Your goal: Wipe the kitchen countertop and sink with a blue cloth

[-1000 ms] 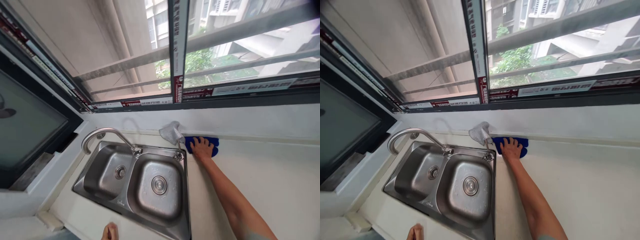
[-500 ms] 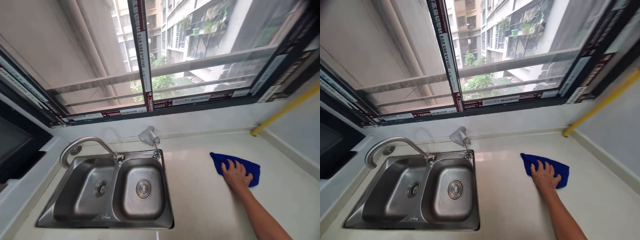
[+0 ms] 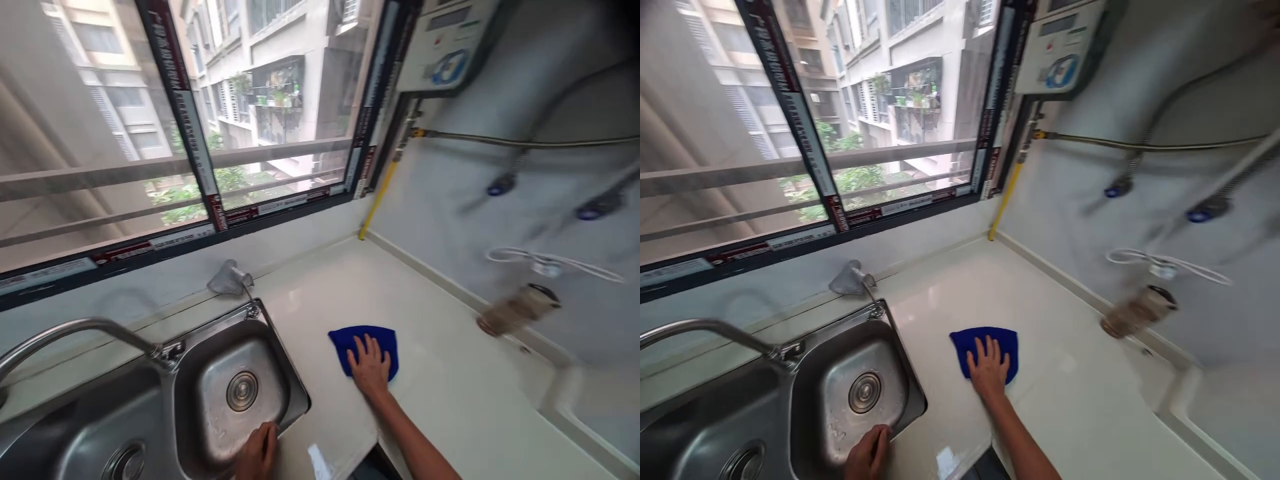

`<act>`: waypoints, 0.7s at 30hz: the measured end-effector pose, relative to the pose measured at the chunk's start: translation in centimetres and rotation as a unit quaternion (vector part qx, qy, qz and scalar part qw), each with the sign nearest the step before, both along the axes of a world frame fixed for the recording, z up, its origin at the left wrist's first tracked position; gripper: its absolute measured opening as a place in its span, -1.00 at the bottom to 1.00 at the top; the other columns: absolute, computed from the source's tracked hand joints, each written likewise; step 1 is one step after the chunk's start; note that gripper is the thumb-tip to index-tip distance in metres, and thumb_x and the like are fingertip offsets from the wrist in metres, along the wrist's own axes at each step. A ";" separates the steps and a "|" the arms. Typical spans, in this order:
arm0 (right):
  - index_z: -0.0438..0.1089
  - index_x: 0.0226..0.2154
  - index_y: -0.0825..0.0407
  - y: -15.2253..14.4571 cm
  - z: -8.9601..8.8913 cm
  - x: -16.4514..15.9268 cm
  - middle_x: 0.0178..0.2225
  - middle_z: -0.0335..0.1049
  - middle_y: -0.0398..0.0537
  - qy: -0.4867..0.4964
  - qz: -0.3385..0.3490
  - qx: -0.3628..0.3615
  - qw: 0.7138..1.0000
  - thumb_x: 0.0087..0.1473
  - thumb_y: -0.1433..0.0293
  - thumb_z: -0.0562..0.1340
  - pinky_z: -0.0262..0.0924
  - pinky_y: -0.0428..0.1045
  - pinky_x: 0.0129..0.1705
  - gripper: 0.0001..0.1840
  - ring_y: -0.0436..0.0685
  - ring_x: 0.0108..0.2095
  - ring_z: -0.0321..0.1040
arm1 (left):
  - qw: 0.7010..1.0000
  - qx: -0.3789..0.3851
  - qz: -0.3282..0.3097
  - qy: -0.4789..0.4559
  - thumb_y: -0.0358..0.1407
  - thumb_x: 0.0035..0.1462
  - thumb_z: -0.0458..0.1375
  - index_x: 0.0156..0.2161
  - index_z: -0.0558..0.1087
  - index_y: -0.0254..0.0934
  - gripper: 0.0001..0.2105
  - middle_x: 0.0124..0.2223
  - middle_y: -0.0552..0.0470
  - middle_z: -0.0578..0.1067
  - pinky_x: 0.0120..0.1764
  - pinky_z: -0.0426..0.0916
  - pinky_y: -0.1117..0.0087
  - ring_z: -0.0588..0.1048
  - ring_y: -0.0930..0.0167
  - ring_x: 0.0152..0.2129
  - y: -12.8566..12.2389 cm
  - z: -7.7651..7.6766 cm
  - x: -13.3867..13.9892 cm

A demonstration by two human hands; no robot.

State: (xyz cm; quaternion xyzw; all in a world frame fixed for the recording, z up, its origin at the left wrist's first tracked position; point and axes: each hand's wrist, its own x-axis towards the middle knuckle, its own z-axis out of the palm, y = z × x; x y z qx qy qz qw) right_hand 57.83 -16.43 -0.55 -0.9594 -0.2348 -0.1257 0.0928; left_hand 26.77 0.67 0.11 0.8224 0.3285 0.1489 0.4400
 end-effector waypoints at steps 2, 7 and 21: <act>0.29 0.26 -0.05 -1.7 0.2 -3.6 0.35 0.11 0.12 0.021 0.025 -0.017 0.999 0.32 0.19 -0.02 -0.14 0.41 0.31 -0.46 0.36 0.35 -0.02 | 0.995 0.018 -0.092 -0.033 0.08 0.30 -0.11 -0.24 0.53 -0.16 -0.53 -0.31 -0.04 0.62 -0.22 0.49 0.33 0.60 0.32 -0.35 -0.7 0.7 2.9; 0.21 0.30 -0.18 -10.8 -0.1 -9.0 0.39 0.04 -0.05 0.066 -0.012 -0.038 0.997 0.34 0.09 -0.05 -0.08 0.32 0.34 -0.44 0.26 0.39 -0.07 | 0.956 0.052 -0.266 -0.109 -0.04 0.37 -0.14 -0.22 0.50 -0.20 -0.58 -0.41 0.03 0.56 -0.27 0.44 0.39 0.54 0.40 -0.45 -3.1 2.5 10.3; 0.23 0.30 -0.03 -26.5 0.0 -10.3 0.37 0.06 0.15 0.062 -0.444 -0.068 0.891 0.31 0.14 -0.07 -0.14 0.44 0.29 -0.40 0.41 0.37 -0.08 | 0.944 0.065 -0.322 -0.005 -0.02 0.18 -0.04 -0.15 0.54 -0.10 -0.63 -0.23 0.00 0.65 -0.10 0.51 0.19 0.61 0.25 -0.24 -3.3 -2.1 15.6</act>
